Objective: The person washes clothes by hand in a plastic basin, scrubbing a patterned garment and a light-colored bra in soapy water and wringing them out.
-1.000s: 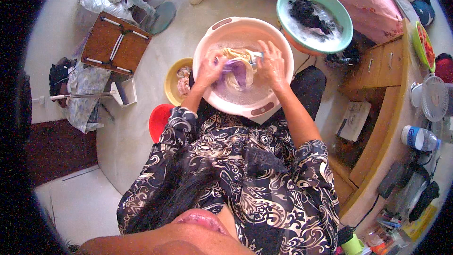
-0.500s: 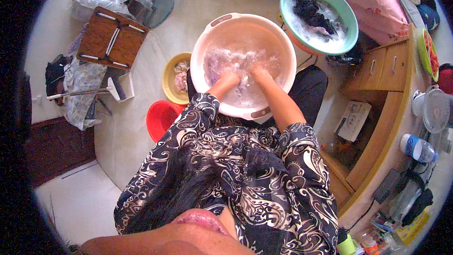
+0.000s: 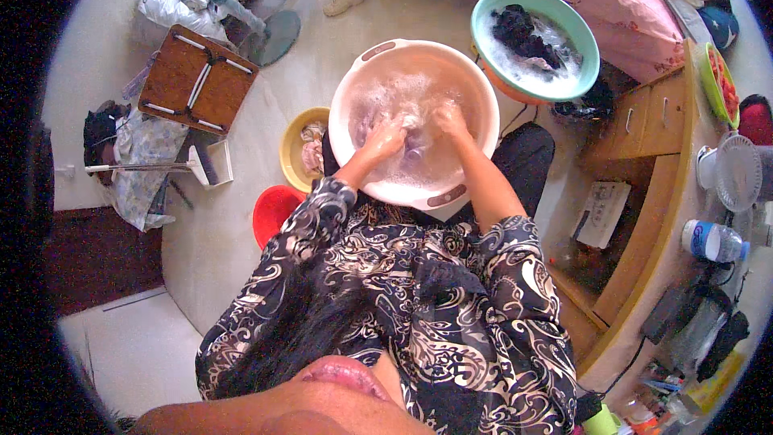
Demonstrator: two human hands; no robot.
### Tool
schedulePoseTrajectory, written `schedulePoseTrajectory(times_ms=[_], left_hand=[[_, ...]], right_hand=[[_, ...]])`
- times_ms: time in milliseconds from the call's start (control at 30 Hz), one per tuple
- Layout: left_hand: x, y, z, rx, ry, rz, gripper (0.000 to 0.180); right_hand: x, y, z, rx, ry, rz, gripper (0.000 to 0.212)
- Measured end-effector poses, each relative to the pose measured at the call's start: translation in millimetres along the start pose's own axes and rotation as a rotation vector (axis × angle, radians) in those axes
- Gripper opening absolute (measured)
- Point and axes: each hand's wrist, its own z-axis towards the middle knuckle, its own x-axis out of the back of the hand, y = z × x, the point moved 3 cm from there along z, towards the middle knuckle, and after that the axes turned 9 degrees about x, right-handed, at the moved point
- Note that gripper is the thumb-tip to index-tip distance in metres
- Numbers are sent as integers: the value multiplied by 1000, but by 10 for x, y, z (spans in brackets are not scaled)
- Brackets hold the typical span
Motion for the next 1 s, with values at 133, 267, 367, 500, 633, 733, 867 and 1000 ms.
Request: schedulePoseTrajectory(times_ms=[133,267,367,500,633,733,867,1000], left_hand=[[347,-73,-276,-119,-196,-459,41],[382,-293,-344,-249,-350,-244,49],[511,-168,-329,-232,-404,-366,67],[407,-241,-134,285,-195,-775,85],[58,-272,16,469,-123,-942,92],[-172,-110,175,574,-243,-1226,86],[-352,-250,391,528,-434,-1449,56],[-462,-285,486,676,-366,-1672,52]], right_hand=[[421,-297,-169,-371,500,654,28],[883,-591,-237,-473,504,477,34],[1067,-691,-402,-403,392,237,36],[950,-859,-328,-332,317,-28,59],[748,-1043,-196,-315,326,-31,78],[480,-767,-122,-313,352,329,64],[391,-1047,-174,-134,328,1336,35],[493,-1482,-109,-308,405,980,33]])
